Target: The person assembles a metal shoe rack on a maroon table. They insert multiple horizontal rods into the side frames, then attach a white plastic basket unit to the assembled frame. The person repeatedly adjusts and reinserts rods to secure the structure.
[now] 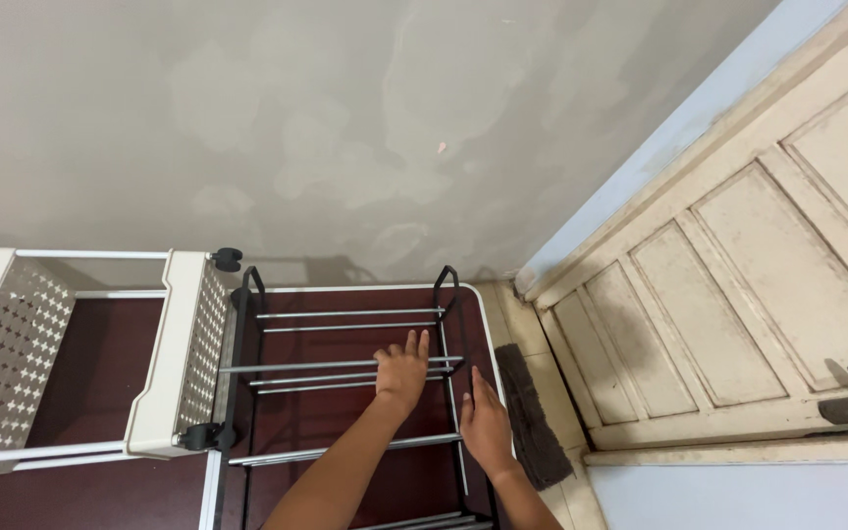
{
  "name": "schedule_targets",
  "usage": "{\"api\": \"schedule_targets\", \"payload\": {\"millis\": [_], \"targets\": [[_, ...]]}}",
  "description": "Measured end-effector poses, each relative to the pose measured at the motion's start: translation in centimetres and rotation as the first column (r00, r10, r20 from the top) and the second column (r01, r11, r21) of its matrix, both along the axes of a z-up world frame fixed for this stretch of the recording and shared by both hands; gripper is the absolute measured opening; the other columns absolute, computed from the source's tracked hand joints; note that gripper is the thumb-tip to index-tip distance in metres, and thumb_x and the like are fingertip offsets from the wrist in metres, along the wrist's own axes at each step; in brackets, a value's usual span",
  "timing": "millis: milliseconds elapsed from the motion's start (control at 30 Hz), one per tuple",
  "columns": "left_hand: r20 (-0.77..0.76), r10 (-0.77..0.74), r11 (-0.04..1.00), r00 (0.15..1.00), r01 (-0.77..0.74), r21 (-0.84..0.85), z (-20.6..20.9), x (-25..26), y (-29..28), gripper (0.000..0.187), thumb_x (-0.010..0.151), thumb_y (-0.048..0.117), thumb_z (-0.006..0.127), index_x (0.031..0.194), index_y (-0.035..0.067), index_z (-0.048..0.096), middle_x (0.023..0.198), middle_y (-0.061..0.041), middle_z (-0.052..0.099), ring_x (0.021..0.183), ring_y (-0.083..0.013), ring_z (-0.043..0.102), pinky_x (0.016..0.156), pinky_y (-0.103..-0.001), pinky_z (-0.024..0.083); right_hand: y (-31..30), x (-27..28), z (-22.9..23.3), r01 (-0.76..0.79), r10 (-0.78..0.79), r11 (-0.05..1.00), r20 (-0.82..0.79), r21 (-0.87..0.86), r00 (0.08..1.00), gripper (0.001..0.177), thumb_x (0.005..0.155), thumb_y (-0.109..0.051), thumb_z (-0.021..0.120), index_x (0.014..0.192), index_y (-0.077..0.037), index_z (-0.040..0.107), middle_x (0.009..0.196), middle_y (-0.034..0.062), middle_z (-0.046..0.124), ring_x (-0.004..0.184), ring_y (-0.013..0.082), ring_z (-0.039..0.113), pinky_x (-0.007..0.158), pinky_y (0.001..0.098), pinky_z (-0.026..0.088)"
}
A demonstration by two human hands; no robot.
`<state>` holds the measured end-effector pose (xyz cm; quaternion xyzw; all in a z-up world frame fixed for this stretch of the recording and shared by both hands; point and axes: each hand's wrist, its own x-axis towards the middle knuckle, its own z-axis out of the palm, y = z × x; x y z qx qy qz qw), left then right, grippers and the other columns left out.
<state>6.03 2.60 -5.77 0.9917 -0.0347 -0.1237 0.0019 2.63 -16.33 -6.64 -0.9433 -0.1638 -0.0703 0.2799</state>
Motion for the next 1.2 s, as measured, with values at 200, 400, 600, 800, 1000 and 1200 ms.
{"api": "schedule_targets", "payload": {"millis": [200,400,600,800,1000,1200], "targets": [[0.069,-0.011,0.999,0.998,0.014,-0.04,-0.1,0.2,-0.4,0.078,0.094,0.013,0.065,0.163,0.008,0.029,0.132,-0.011,0.063,0.111,-0.0269,0.065,0.089,-0.049,0.052,0.1,-0.1,-0.3,0.019,-0.019,1.0,-0.002,0.004,1.0,0.05,0.098,-0.011,0.055,0.146,0.0,0.048,0.133,0.0257,0.064,0.121,0.0402,0.063,0.103,0.0428,0.051],[0.099,-0.029,0.976,0.995,0.05,-0.211,0.3,0.8,-0.8,0.027,0.089,0.022,0.066,0.108,0.004,0.073,0.104,-0.015,0.073,0.093,-0.029,0.072,0.084,-0.042,0.055,0.1,-0.2,-0.2,0.026,-0.026,1.0,-0.049,0.014,0.998,0.051,0.099,-0.011,0.055,0.148,-0.001,0.046,0.132,0.0259,0.064,0.121,0.0412,0.063,0.101,0.0434,0.052],[-0.013,0.129,0.903,0.992,-0.123,-0.411,1.2,1.7,-1.9,0.065,0.104,0.058,0.038,0.099,0.005,0.076,0.095,-0.017,0.076,0.092,-0.0333,0.074,0.082,-0.046,0.055,0.1,-0.3,-0.3,0.013,-0.012,0.999,-0.031,0.048,0.999,0.051,0.098,-0.011,0.056,0.147,-0.001,0.046,0.128,0.0267,0.066,0.119,0.0418,0.064,0.1,0.0439,0.053],[-0.192,0.152,0.919,0.969,-0.21,-0.333,3.3,2.9,-2.4,0.092,0.088,0.089,0.036,0.089,0.008,0.081,0.089,-0.013,0.077,0.088,-0.0282,0.076,0.075,-0.043,0.056,0.1,-0.4,-0.4,0.025,-0.021,0.998,-0.075,0.061,0.997,0.05,0.1,-0.012,0.055,0.147,0.0,0.045,0.13,0.0268,0.065,0.121,0.0406,0.064,0.101,0.0436,0.053],[-0.368,0.222,0.888,0.903,-0.343,-0.307,4.3,4.4,-3.0,0.09,0.082,0.091,0.044,0.093,0.009,0.081,0.093,-0.01,0.077,0.093,-0.0267,0.075,0.077,-0.04,0.055,0.2,-0.3,-0.8,0.041,-0.038,0.998,-0.062,0.05,0.997,0.049,0.1,-0.014,0.054,0.146,0.0,0.047,0.13,0.0257,0.065,0.12,0.0396,0.065,0.101,0.0429,0.053],[-0.365,0.269,0.844,0.891,-0.401,-0.358,3.8,4.6,-3.6,0.074,0.087,0.076,0.052,0.098,0.009,0.08,0.098,-0.012,0.076,0.097,-0.0276,0.075,0.077,-0.04,0.06,0.3,-0.3,-0.1,0.057,-0.055,0.998,-0.118,0.019,0.992,0.049,0.099,-0.014,0.054,0.145,0.0,0.048,0.132,0.0241,0.065,0.121,0.0388,0.065,0.103,0.0432,0.051]]}}
